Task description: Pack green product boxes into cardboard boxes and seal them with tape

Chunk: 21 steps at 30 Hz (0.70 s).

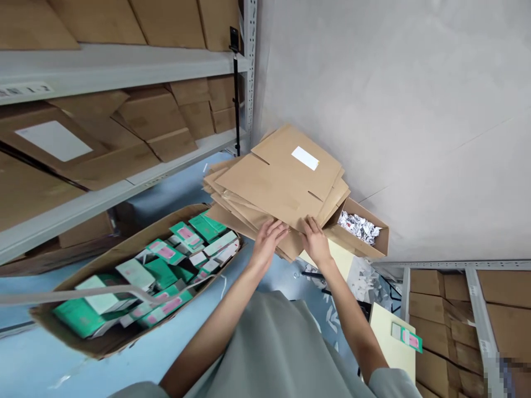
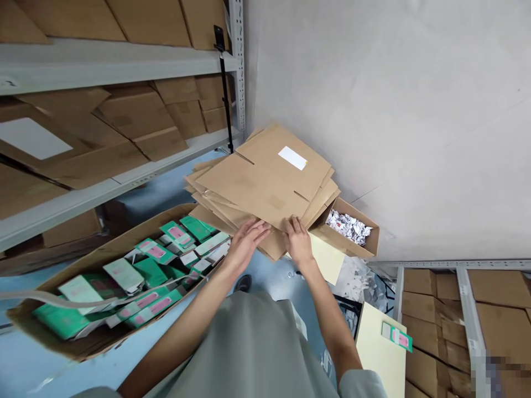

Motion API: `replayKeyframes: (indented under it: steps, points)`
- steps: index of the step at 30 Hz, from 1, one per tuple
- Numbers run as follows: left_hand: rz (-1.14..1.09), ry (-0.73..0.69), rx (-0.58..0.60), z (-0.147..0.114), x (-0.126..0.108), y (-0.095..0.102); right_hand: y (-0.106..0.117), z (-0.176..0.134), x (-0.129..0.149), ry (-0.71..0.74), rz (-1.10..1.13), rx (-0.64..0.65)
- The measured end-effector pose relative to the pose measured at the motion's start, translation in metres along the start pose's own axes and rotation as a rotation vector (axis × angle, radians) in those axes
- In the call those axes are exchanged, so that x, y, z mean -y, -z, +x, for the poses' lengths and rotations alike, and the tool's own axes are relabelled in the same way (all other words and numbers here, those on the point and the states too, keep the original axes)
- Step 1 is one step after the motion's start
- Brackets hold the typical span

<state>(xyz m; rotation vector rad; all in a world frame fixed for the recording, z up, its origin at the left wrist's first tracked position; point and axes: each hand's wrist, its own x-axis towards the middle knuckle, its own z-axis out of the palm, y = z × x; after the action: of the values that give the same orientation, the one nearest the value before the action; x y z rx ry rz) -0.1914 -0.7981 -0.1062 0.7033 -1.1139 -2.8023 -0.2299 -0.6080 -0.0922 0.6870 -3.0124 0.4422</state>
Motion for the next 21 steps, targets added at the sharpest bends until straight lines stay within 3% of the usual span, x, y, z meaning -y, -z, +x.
replayKeyframes:
  steps: [4,9,15,18,21]
  points:
    - [0.014,-0.013,0.039,-0.001,-0.003,-0.009,0.013,0.0,0.004,-0.005,-0.111,0.002]
    - [0.069,-0.06,0.096,0.011,-0.007,-0.02,0.059,0.013,-0.002,-0.021,-0.115,-0.295]
    - [0.102,-0.035,0.033,0.021,-0.003,-0.012,0.119,0.025,-0.011,0.036,-0.124,-0.583]
    - [0.103,-0.025,0.025,0.02,-0.007,-0.009,0.122,0.018,-0.009,0.023,-0.106,-0.615]
    - [0.086,-0.055,0.038,0.016,-0.018,-0.012,0.107,0.002,-0.006,0.001,-0.035,-0.55]
